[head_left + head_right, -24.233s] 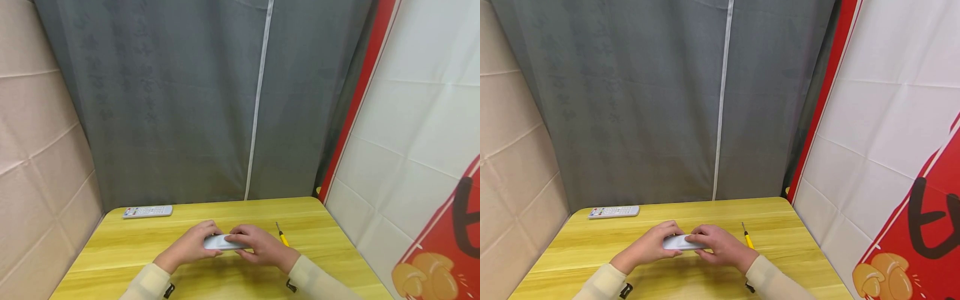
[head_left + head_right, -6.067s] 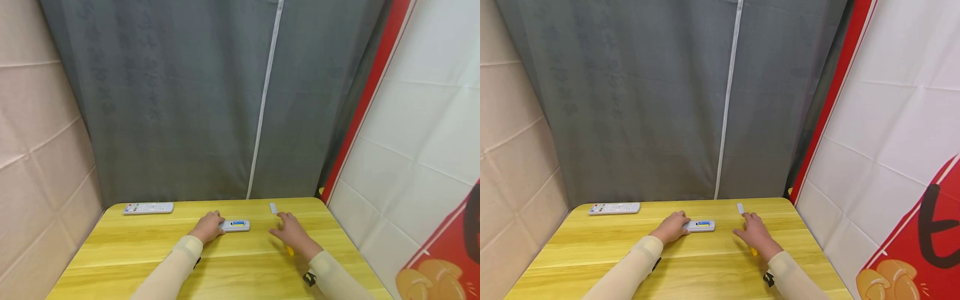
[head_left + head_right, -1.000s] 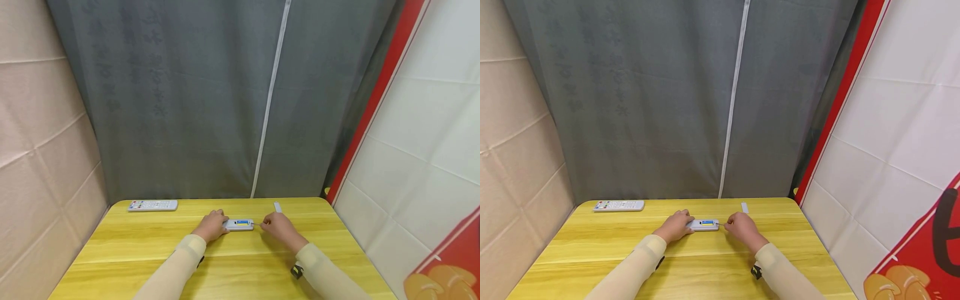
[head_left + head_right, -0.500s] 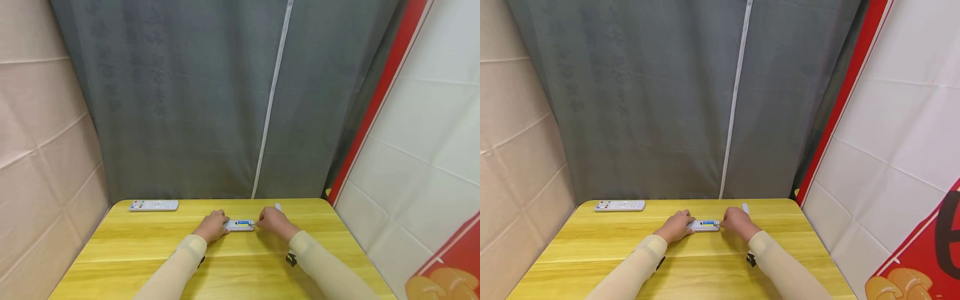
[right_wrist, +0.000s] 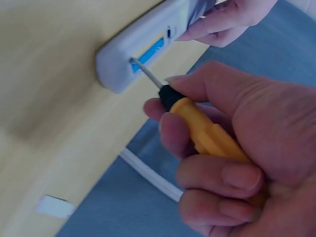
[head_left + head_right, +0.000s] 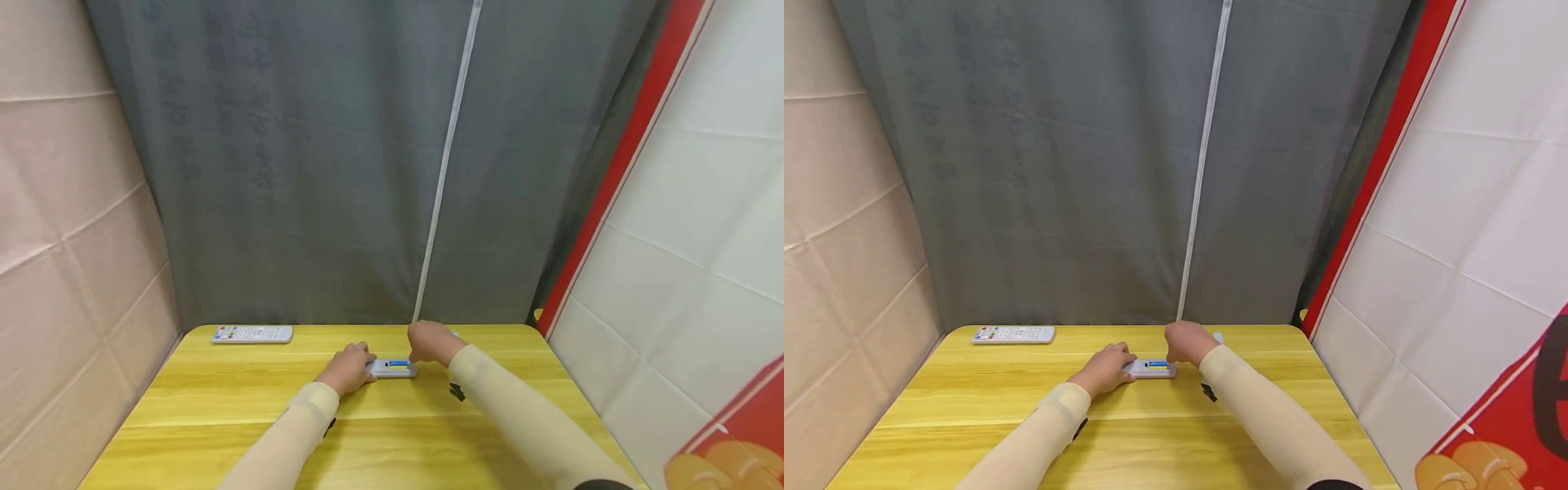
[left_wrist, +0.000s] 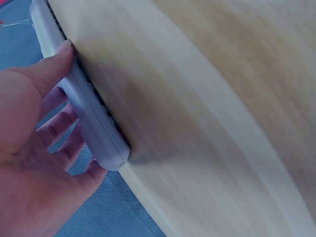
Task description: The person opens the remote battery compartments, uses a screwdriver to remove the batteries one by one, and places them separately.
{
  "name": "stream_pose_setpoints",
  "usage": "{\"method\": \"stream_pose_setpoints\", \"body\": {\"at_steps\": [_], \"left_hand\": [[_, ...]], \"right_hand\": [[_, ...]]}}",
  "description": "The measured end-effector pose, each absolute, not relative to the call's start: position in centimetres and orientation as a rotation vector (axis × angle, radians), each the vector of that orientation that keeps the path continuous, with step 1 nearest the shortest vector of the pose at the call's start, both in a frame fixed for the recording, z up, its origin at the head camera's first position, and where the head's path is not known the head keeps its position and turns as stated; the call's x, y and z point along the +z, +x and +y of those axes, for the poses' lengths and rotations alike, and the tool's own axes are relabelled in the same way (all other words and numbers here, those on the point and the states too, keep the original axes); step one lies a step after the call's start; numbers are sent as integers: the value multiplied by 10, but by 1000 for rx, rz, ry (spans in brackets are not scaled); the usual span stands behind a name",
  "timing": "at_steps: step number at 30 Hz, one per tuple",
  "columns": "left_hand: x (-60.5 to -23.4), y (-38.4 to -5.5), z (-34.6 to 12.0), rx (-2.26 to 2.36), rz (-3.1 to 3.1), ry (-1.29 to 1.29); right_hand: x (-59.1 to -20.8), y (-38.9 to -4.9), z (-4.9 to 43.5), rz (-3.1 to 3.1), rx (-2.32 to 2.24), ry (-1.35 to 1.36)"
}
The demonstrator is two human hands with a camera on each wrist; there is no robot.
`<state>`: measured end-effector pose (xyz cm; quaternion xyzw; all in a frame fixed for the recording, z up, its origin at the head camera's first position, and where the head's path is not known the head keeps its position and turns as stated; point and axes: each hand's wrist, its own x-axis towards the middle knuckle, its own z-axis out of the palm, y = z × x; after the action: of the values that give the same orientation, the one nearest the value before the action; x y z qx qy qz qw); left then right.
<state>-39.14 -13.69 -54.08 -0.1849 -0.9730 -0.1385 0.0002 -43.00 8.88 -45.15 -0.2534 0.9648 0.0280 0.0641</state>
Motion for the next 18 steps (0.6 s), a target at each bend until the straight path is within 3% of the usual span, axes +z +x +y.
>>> {"method": "stream_pose_setpoints", "body": {"at_steps": [18], "left_hand": [[-545, -394, -136, -430, -3063, -571]], "right_hand": [[-443, -432, 76, 2835, 129, -596]]}}
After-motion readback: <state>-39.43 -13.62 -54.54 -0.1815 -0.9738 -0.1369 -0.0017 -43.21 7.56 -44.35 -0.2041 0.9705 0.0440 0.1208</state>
